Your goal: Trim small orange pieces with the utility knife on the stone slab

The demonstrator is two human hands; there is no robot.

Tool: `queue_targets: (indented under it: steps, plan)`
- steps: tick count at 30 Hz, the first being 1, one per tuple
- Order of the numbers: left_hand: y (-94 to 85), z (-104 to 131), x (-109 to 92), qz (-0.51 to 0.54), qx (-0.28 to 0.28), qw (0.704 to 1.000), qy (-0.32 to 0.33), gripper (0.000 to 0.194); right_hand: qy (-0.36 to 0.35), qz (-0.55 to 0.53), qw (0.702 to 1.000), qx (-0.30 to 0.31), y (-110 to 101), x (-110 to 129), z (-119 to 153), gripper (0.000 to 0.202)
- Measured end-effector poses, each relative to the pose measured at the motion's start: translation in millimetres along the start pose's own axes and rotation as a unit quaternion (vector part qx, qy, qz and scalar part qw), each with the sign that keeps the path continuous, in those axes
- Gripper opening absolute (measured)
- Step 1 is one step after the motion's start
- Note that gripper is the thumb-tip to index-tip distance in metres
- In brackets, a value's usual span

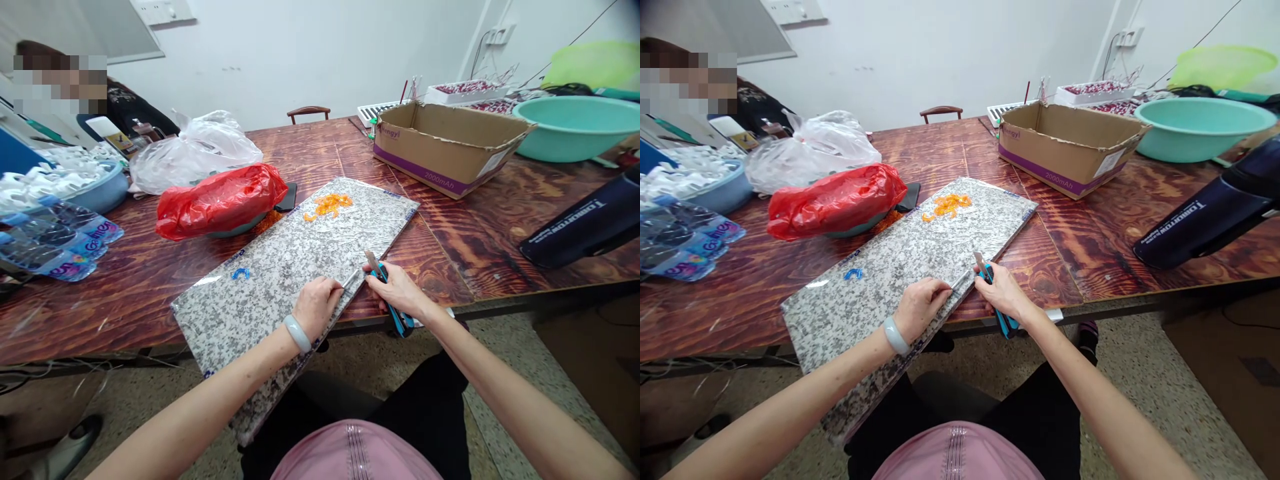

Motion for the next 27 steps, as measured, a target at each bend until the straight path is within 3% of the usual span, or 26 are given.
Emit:
queue_targets:
  steps: [27]
  plan:
    - [-3.1,-4.2,2.0,0.05,0.016,0.999,0.012,0.015,0.029,-0.027,0.999,0.026,11.7,-3.3,2.5,0.036]
Point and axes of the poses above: each hand's wrist, its own z-axis away from the middle knuckle, its own y-axis out of the palm, x = y × z, the point moved 8 cm from there along -z, towards the middle knuckle, and after that the axes turned 4 degrees about -x, right-handed, at the moved point
